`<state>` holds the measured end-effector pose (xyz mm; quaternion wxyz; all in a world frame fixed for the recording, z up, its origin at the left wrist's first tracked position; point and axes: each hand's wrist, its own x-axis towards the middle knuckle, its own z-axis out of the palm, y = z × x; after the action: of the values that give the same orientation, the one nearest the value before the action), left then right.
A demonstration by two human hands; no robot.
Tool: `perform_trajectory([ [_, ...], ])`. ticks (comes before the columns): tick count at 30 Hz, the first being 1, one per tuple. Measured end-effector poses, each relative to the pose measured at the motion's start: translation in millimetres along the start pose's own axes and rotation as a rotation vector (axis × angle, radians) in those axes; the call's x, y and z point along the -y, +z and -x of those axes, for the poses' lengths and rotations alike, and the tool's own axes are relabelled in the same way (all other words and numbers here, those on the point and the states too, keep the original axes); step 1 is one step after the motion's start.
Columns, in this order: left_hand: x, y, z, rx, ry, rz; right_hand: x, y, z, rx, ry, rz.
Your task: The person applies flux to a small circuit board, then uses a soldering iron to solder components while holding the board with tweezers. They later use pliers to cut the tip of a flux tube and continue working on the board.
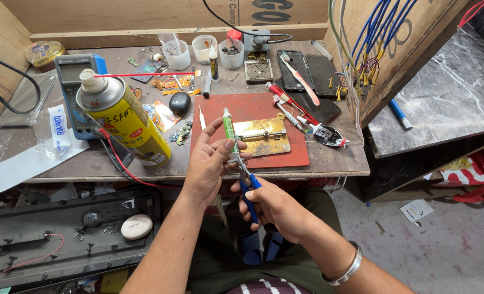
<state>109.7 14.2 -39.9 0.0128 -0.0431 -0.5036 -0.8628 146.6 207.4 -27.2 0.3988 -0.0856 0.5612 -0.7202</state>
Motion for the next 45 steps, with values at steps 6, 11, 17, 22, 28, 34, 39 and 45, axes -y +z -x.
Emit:
perform_trajectory([
  [6,0,1,0,-0.007,0.002,-0.012,-7,-3,-6,0.002,-0.043,-0.084],
  [11,1,3,-1,-0.017,-0.002,-0.012,-15,-4,-9,-0.043,-0.041,-0.086],
  [17,2,3,1,-0.02,-0.01,-0.043,-26,-6,-14,-0.042,-0.099,-0.088],
  [22,6,2,1,-0.01,-0.014,-0.056,-35,-8,-19,-0.078,-0.118,-0.058],
  [28,6,2,1,0.0,-0.021,-0.075,-42,-8,-24,-0.121,-0.138,-0.028],
  [34,6,3,-2,-0.008,-0.036,-0.062,-45,-14,-30,-0.171,-0.152,0.005],
  [39,6,4,-5,-0.016,-0.034,-0.079,-44,-17,-35,-0.142,-0.148,-0.013],
  [45,6,9,-6,-0.003,-0.015,-0.105,-38,-16,-17,-0.008,-0.121,-0.017],
])
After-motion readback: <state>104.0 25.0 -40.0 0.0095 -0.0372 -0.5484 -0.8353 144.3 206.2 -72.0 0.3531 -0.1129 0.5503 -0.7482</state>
